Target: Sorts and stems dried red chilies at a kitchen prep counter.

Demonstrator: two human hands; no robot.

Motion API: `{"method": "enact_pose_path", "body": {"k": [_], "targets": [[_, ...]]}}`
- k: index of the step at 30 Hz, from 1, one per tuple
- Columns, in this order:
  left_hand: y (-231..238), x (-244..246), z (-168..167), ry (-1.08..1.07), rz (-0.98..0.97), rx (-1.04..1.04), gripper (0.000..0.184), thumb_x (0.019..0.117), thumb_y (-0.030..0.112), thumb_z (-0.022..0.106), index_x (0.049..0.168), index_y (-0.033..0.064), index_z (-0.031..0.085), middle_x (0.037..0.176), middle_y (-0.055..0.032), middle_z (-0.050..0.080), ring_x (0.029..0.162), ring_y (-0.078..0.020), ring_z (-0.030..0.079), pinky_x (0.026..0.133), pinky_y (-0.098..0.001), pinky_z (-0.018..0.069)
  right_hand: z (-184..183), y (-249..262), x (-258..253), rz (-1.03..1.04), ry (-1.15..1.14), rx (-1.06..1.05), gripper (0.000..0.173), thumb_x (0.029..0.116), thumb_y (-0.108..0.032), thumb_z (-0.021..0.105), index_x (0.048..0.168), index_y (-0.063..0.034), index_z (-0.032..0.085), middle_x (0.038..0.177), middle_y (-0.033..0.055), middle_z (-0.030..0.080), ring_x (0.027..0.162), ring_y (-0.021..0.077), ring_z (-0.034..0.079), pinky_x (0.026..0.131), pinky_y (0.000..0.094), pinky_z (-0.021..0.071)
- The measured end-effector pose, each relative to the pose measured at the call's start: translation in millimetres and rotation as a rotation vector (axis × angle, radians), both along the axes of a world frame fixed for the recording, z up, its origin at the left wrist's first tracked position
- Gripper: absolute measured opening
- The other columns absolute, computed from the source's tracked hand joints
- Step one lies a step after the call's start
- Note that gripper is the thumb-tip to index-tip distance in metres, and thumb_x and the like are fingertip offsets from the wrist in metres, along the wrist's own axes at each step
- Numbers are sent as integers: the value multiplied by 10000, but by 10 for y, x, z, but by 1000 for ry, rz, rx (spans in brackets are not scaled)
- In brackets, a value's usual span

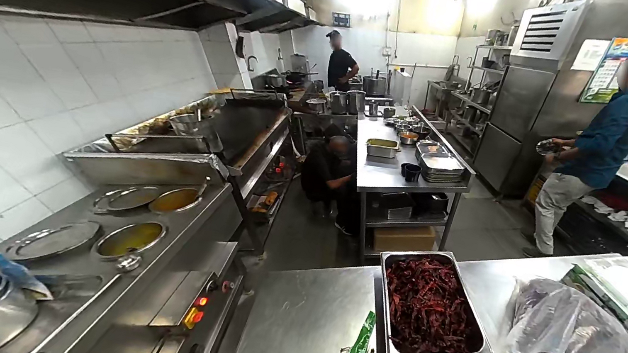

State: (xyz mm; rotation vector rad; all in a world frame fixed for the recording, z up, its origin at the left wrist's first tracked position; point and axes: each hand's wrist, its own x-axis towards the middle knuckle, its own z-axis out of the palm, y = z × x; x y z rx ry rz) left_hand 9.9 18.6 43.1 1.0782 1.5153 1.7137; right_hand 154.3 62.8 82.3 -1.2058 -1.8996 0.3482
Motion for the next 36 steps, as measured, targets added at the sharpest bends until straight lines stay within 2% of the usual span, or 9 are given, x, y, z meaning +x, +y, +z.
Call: {"method": "enact_pose_path", "body": {"k": [3, 10, 17, 21, 24, 27, 29, 31, 36], "targets": [[78, -216, -40, 91, -116, -133, 450, 1015, 356, 639, 656, 86, 608, 553, 8, 479, 494, -111, 459, 494, -307, 410, -352, 202, 193, 99, 267, -157, 224, 996, -182, 597, 862, -63, 733, 795, 28, 673, 738, 102, 638, 680, 298, 553], [404, -829, 239, 977, -667, -712, 423, 1034, 440, 499, 1018, 80, 719, 970, -157, 724, 976, -356, 702, 863, -627, 538, -750, 78, 378, 303, -22, -590, 314, 1045, -315, 518, 1116, -129, 761, 864, 38, 738, 767, 161, 696, 750, 428, 582], [562, -1128, 643, 948, -347, -629, 359, 1058, 405, 496, 1063, 125, 722, 982, -98, 724, 969, -281, 703, 883, -557, 560, -1068, -115, 358, 687, -502, -860, 267, 1017, -305, 520, 1128, -206, 742, 975, 68, 748, 922, 270, 712, 817, 590, 544], [433, -1302, 638, 1026, -579, -776, 335, 1035, 384, 526, 1012, 123, 735, 923, -97, 719, 918, -282, 698, 856, -565, 552, -1080, -190, 300, 695, -765, -900, 216, 939, -265, 589, 1085, -186, 728, 981, 111, 738, 947, 347, 703, 773, 654, 523], [283, -1334, 473, 1023, -798, -871, 335, 1017, 368, 550, 1023, 89, 734, 954, -143, 719, 950, -333, 694, 873, -610, 535, -1022, -146, 240, 639, -681, -836, 240, 953, -240, 566, 1125, -179, 721, 994, 106, 736, 946, 330, 704, 786, 625, 537], [144, -1374, 267, 972, -844, -877, 348, 1016, 378, 559, 1029, 79, 736, 957, -148, 721, 948, -341, 693, 881, -615, 530, -834, -82, 105, 315, -50, -564, 364, 1024, -348, 535, 1291, -156, 690, 1128, 53, 712, 975, 171, 683, 860, 432, 572], [44, -1392, 129, 942, -822, -890, 352, 1018, 382, 556, 1066, 85, 739, 984, -151, 725, 972, -342, 695, 899, -616, 527, -505, 31, 37, 100, 110, -381, 683, 996, -479, 570, 1585, -176, 405, 1612, 51, 416, 1447, 177, 440, 1176, 451, 418], [-46, -1401, 30, 926, -809, -936, 344, 1019, 367, 564, 1116, 87, 740, 1038, -167, 729, 1021, -356, 694, 932, -625, 521, -311, 207, 66, 4, 109, -244, 803, 981, -542, 559, 1640, -177, 281, 1713, 61, 203, 1554, 222, 260, 1235, 504, 323], [-290, -1412, -220, 944, -799, -1064, 296, 980, 325, 620, 1089, 84, 753, 1071, -182, 730, 1059, -379, 686, 947, -642, 514, -399, 341, 192, 51, 47, -221, 571, 1011, -438, 570, 1524, -195, 502, 1579, 17, 463, 1455, 179, 431, 1167, 474, 422]]}}
